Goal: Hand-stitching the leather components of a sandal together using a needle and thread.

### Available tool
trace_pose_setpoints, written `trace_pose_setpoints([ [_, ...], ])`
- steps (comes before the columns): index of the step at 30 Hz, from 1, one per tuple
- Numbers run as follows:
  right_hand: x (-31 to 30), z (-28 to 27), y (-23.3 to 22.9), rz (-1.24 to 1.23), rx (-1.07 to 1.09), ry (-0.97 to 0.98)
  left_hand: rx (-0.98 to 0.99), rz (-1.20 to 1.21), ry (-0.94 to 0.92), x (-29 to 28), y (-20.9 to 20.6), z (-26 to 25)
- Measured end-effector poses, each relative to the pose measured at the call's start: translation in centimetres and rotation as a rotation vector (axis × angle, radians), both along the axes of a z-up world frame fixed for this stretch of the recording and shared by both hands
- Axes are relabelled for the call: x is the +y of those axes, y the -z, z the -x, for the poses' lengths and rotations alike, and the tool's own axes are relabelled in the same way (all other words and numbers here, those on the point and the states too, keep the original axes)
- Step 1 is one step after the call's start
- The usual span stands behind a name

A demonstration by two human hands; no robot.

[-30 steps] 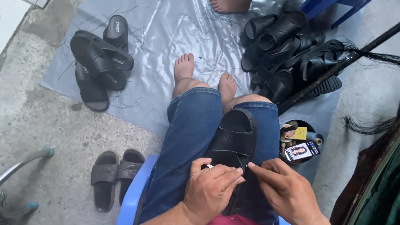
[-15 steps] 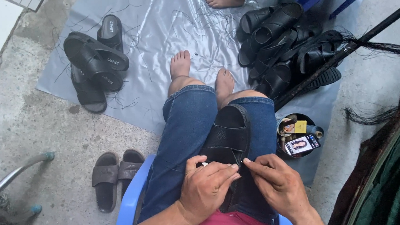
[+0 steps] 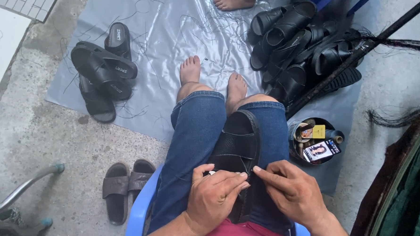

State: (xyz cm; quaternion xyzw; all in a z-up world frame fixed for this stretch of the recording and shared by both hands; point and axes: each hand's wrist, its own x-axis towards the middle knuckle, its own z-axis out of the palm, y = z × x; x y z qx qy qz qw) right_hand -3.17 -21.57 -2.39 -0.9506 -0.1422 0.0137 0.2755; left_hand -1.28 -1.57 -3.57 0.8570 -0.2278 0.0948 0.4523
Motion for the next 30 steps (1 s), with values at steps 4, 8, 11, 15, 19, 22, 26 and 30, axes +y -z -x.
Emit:
trace_pose_setpoints([
  [4, 0.0, -0.1, 0.3, -0.093, 0.015, 0.02, 0.019, 0.035, -0.007, 0.0, 0.1, 0.0],
  [8, 0.3, -0.3, 0.3, -0.139, -0.026, 0.001, 0.043, 0.035, 0.012, 0.2, 0.0, 0.0],
  [11, 0.3, -0.5, 0.3, -0.155, -0.065, -0.016, 0.03, 0.018, 0.009, 0.1, 0.1, -0.1],
  [15, 0.3, -0.6, 0.3, -0.172, -0.079, -0.034, 0.033, 0.02, 0.003, 0.1, 0.1, -0.1],
  [19, 0.8, -0.8, 0.0, -0.124, -0.134, -0.015, 0.021, 0.018, 0.0, -0.1, 0.3, 0.0],
  [22, 0.9, -0.6, 0.2, -0.067, -0.123, -0.012, -0.005, -0.011, 0.005, -0.1, 0.1, -0.1],
  [26, 1.4, 0.0, 0.1, -0.001, -0.058, 0.065, 0.008, -0.067, 0.098, 0.5, 1.0, 0.1],
  [30, 1.7, -0.2, -1.7, -0.062, 0.03, 0.062, -0.072, -0.237, 0.106, 0.4, -0.9, -0.9],
])
